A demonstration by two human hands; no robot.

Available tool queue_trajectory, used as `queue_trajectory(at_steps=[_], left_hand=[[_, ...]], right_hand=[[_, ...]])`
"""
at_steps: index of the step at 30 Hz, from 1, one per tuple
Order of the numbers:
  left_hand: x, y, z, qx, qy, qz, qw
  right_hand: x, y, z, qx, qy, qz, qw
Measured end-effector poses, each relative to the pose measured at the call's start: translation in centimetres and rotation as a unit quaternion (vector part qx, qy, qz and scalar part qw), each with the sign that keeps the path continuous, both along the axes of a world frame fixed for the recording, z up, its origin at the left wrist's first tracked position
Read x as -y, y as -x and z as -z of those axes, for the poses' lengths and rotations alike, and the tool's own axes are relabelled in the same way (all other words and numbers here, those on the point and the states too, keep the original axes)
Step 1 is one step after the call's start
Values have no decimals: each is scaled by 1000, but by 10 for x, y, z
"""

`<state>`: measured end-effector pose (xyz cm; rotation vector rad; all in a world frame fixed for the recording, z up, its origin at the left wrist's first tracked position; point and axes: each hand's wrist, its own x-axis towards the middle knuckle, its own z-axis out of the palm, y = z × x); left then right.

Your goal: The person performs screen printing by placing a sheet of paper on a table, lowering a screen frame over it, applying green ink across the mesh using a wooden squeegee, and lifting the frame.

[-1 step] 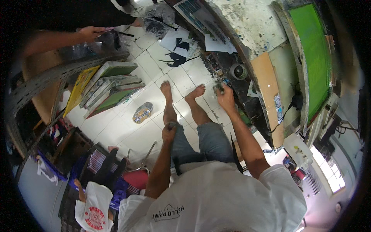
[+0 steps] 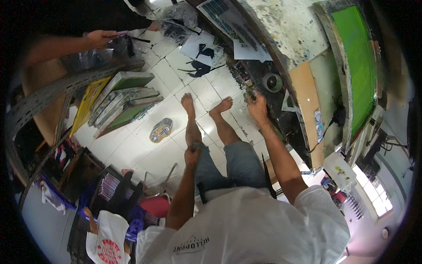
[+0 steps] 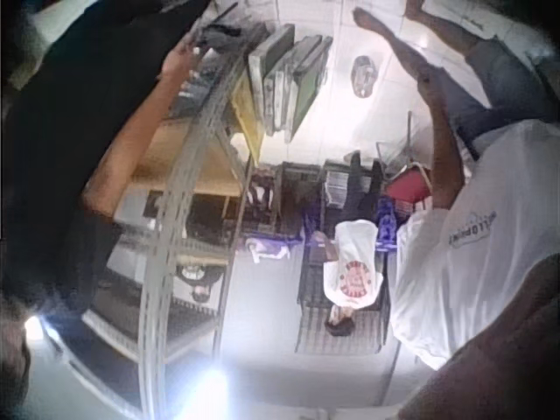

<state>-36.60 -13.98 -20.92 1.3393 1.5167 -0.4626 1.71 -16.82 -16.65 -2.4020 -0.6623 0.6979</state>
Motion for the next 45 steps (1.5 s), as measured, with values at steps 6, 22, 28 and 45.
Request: queue_trajectory(at_steps=[6,22,28,45], left_hand=[[2,16,10,-129,17,-23,991],[3,63,33,-127,-24,-65,990],[-11,56,24,-125,7,-77,989],[-19,44,20,-105,-21,-63,992]], right_hand=[[-78,-67,82,188,74,-28,979],[-103,-155,55,391,56,200,897],[-50,-208,86,608,180,54,772],[-166,-118,129,250,54,-220,941]])
